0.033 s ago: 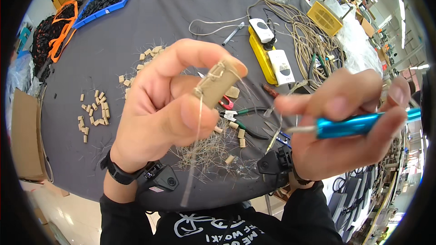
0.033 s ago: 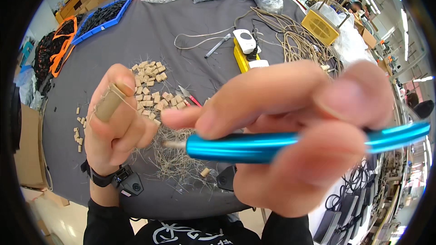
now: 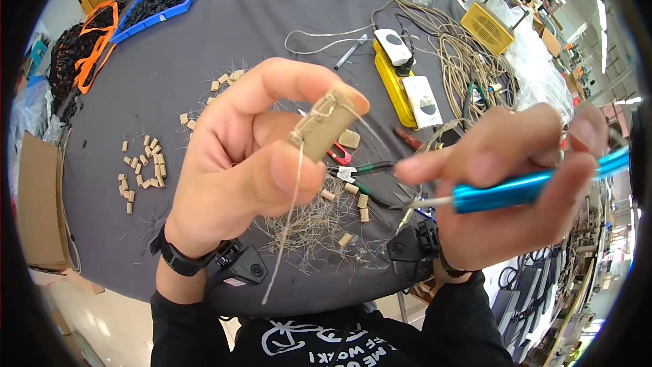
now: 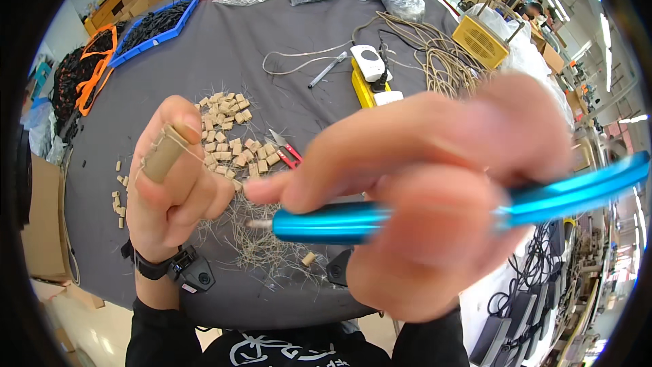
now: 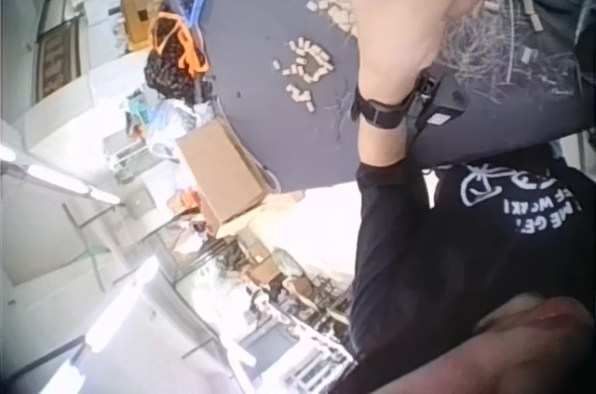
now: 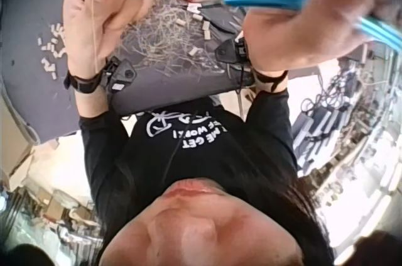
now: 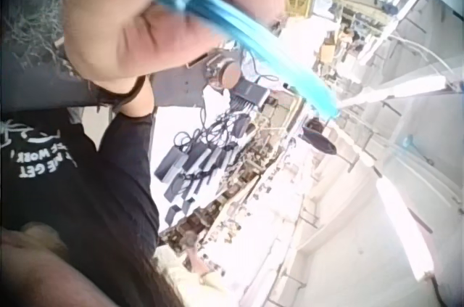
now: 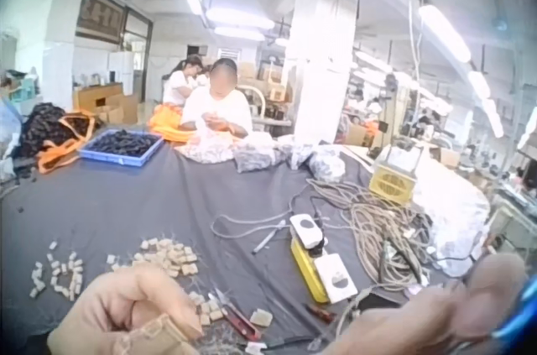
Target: The person uses a soldering iron to apply solder to small beige cylindrical components. They pick up a component from a pile on the table, hold it with their left hand, and apply the soldering iron with their right hand to the component's surface. The person repeats this process for multiple components throughout the clip.
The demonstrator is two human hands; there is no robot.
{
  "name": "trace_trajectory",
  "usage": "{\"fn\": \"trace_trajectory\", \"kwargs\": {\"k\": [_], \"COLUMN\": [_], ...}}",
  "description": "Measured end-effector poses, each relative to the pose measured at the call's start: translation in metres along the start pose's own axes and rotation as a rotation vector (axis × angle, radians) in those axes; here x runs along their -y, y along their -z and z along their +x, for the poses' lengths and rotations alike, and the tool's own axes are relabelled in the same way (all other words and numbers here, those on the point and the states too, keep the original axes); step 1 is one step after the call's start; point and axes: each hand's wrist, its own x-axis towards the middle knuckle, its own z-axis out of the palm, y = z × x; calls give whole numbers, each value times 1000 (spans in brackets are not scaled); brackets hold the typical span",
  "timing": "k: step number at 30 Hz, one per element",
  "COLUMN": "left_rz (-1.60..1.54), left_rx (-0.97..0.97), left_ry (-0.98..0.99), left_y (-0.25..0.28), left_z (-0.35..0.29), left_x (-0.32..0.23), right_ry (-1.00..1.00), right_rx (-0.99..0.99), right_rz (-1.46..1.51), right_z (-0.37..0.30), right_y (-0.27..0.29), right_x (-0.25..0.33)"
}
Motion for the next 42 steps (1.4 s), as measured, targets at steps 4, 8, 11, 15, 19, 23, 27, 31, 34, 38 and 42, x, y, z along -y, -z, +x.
{"fn": "trace_trajectory", "kwargs": {"k": [4, 8, 11, 15, 19, 23, 27, 31, 34, 38, 42], "left_rz": [122, 150, 154, 174, 140, 68, 5, 123, 105, 62, 111], "left_rx": [-33, -35, -35, -7, -1, -23, -2, -39, -61, -80, -74], "left_ry": [-35, -55, -80, -84, -74, -63, -13, 17, 33, 4, -71], "left_y": [5, 8, 7, 7, 7, 4, 0, -1, 0, -2, -4], "left_z": [-2, -3, -2, 0, 0, -2, -3, -5, -9, -10, -8], "left_x": [-5, -8, -7, -8, -7, -3, -1, 4, 5, 6, 12], "right_ry": [-279, -456, -381, -250, -227, -159, 70, 118, 133, 154, 236], "right_rx": [125, 227, 192, 160, 41, -35, 56, -24, -98, -135, -57], "right_rz": [-41, -163, -126, -133, -131, 50, 278, 193, 67, -21, 90], "right_z": [-3, -1, -7, -5, -4, -1, 1, -8, -14, -16, -18], "right_y": [-12, -17, -15, -11, -13, -7, 13, 5, -6, -6, -3], "right_x": [-2, 1, -7, -4, -5, -8, -6, 3, -1, 2, -7]}}
